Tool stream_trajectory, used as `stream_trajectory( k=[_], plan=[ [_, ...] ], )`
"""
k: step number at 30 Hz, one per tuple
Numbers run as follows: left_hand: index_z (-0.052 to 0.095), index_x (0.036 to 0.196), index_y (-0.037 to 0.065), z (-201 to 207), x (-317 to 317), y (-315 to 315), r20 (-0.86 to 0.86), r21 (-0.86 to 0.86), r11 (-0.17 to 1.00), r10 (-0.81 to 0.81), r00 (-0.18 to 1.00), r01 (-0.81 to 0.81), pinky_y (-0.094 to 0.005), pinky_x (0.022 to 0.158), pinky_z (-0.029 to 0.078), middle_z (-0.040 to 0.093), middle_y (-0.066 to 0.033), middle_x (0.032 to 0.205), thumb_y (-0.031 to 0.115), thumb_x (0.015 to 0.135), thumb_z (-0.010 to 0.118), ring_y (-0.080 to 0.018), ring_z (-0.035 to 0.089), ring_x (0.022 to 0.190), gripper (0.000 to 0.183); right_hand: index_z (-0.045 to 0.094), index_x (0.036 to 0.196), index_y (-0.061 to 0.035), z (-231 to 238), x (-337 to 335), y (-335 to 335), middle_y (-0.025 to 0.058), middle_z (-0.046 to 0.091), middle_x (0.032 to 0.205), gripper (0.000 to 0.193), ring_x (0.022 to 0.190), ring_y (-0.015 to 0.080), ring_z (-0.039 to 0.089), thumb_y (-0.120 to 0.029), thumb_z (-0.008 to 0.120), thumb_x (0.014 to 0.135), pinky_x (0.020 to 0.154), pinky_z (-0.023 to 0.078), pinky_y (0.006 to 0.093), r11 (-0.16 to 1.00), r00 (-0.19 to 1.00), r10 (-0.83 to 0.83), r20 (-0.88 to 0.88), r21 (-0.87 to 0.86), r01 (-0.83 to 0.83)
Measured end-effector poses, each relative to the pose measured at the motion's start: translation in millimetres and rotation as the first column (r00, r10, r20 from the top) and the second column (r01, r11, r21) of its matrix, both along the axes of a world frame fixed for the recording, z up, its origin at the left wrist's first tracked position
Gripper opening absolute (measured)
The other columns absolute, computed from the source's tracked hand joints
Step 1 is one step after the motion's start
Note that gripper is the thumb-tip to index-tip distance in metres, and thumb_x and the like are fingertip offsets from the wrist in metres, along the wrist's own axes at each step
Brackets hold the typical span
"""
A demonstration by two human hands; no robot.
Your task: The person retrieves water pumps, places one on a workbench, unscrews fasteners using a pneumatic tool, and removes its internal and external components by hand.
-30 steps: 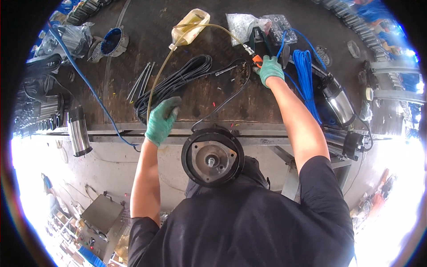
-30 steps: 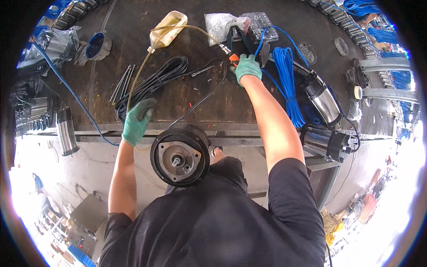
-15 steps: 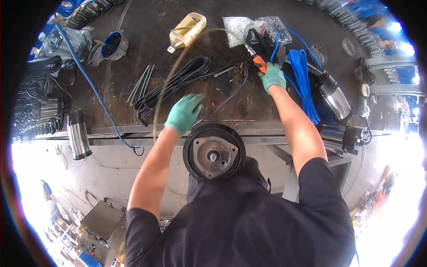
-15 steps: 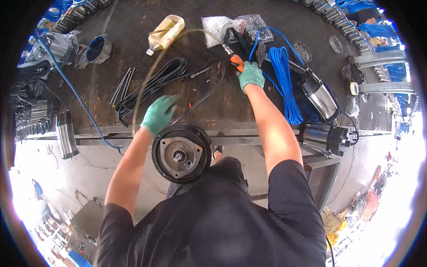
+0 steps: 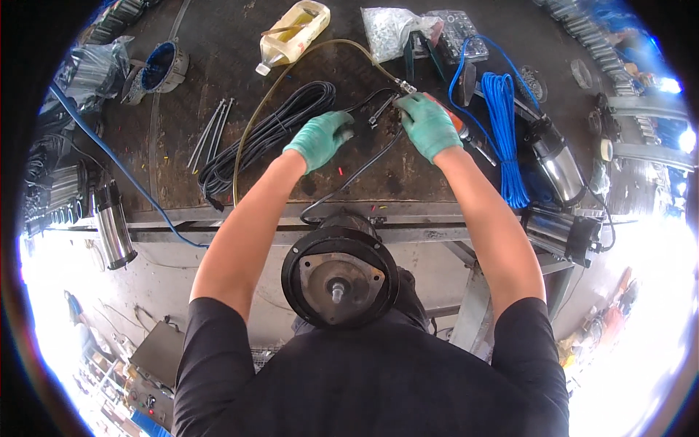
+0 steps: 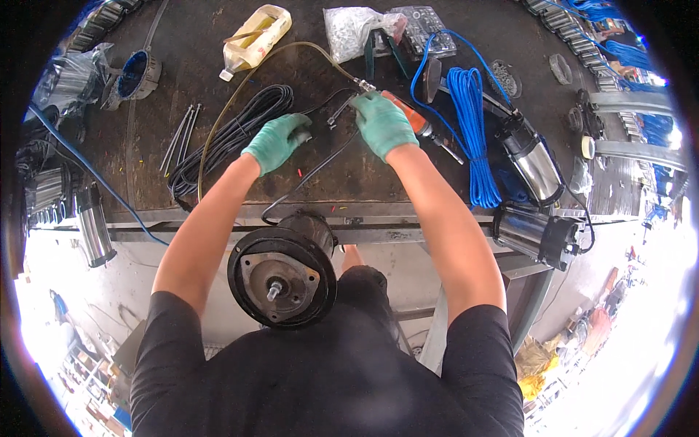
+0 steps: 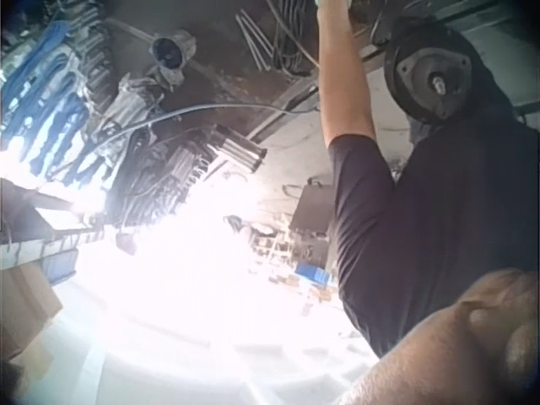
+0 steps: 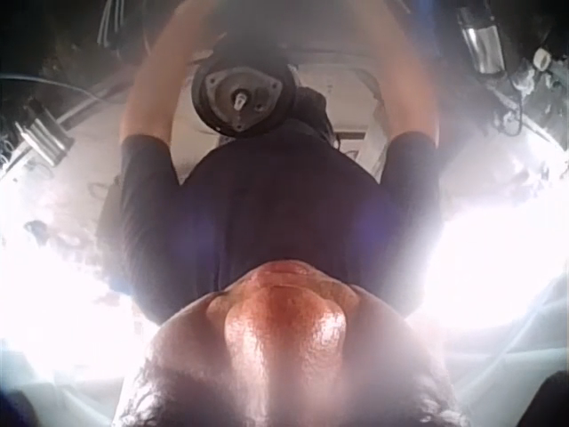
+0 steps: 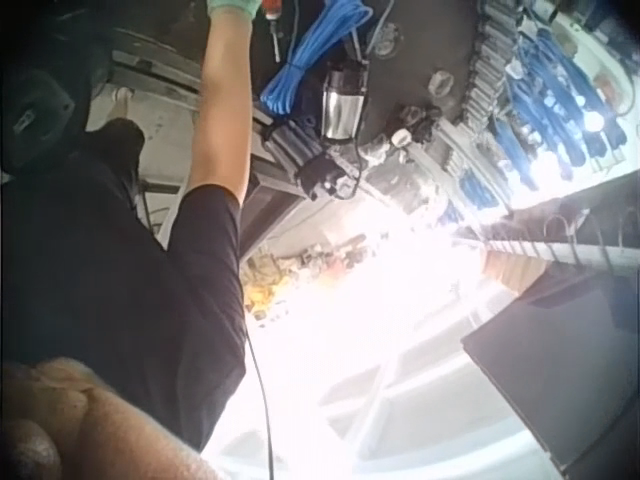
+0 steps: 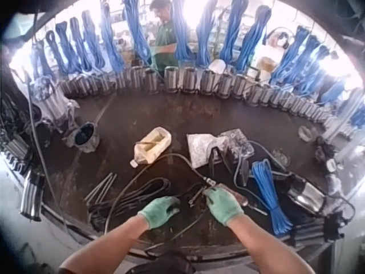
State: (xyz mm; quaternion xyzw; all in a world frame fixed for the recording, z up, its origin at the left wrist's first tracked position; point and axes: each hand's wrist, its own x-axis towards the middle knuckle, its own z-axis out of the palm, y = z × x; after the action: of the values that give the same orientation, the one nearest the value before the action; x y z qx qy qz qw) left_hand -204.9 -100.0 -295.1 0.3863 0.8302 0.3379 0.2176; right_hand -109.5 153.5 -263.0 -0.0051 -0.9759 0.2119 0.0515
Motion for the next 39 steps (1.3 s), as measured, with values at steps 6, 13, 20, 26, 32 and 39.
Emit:
stream_trajectory(
  k=[6, 13, 20, 26, 32, 39],
  plan=[
    [0.063, 0.126, 0.003, -4, 17, -46, -0.049, -0.021, 0.995, 0.091, 0.995, -0.093, -0.0449, 0.089, 0.053, 0.067, -0.0204, 0.113, 0.007, 0.096, 0.063, -0.0419, 0.065, 0.103, 0.031, 0.071, 0.101, -0.0078, -34, -38, 1, 0.0171, 0.068, 0.106, 0.015, 0.095, 0.0367, 0.07, -0.009, 0.062, 0.09, 0.081, 0.057, 0.0479, 0.942, 0.989, -0.062, 0.134, 0.336, 0.013],
    [0.065, 0.126, 0.008, 0, 30, -12, -0.158, -0.101, 0.988, 0.101, 0.982, -0.118, -0.0472, 0.087, 0.054, 0.065, -0.0197, 0.116, 0.02, 0.094, 0.069, -0.0424, 0.065, 0.1, 0.034, 0.07, 0.099, -0.0074, -36, -44, 1, 0.0191, 0.066, 0.104, 0.014, 0.095, 0.0381, 0.069, -0.007, 0.067, 0.085, 0.08, 0.057, 0.0474, 0.91, 0.983, -0.039, 0.18, 0.414, -0.04],
    [0.07, 0.105, 0.009, -10, 25, 13, -0.172, -0.203, 0.979, -0.008, 0.985, -0.027, -0.0473, 0.083, 0.054, 0.068, -0.0143, 0.106, 0.02, 0.094, 0.067, -0.0391, 0.066, 0.098, 0.016, 0.07, 0.103, -0.0088, -23, -26, 1, 0.015, 0.066, 0.103, 0.017, 0.098, 0.0374, 0.067, -0.012, 0.07, 0.087, 0.084, 0.054, 0.0472, 0.932, 0.966, 0.068, 0.249, 0.33, -0.151],
    [0.072, 0.108, 0.013, -6, 26, 30, -0.16, -0.151, 0.989, -0.029, 0.987, 0.005, -0.0471, 0.083, 0.055, 0.069, -0.0127, 0.11, 0.025, 0.094, 0.066, -0.0378, 0.067, 0.097, 0.019, 0.068, 0.111, -0.0093, -23, -9, 1, 0.0136, 0.068, 0.111, 0.026, 0.105, 0.0354, 0.065, -0.008, 0.07, 0.086, 0.09, 0.053, 0.0458, 0.982, 0.967, 0.042, 0.252, 0.17, -0.087],
    [0.071, 0.112, 0.011, -10, 24, 31, -0.166, -0.138, 0.988, 0.052, 0.985, -0.075, -0.0477, 0.083, 0.054, 0.069, -0.0146, 0.11, 0.026, 0.094, 0.067, -0.0386, 0.068, 0.096, 0.024, 0.067, 0.116, -0.0115, -17, -12, -13, 0.0152, 0.068, 0.112, 0.028, 0.105, 0.0363, 0.067, -0.008, 0.06, 0.089, 0.091, 0.055, 0.047, 0.959, 0.954, 0.137, 0.265, 0.205, -0.195],
    [0.068, 0.121, 0.001, -12, 42, -26, -0.165, 0.103, 0.979, 0.189, 0.968, -0.174, -0.0442, 0.092, 0.054, 0.069, -0.0218, 0.119, 0.019, 0.092, 0.07, -0.0399, 0.066, 0.107, 0.035, 0.068, 0.109, -0.0078, 9, -16, -47, 0.0212, 0.066, 0.11, 0.031, 0.105, 0.0401, 0.066, -0.031, 0.073, 0.088, 0.09, 0.053, 0.0504, 0.963, 0.911, 0.18, 0.372, 0.123, -0.241]
  ],
)
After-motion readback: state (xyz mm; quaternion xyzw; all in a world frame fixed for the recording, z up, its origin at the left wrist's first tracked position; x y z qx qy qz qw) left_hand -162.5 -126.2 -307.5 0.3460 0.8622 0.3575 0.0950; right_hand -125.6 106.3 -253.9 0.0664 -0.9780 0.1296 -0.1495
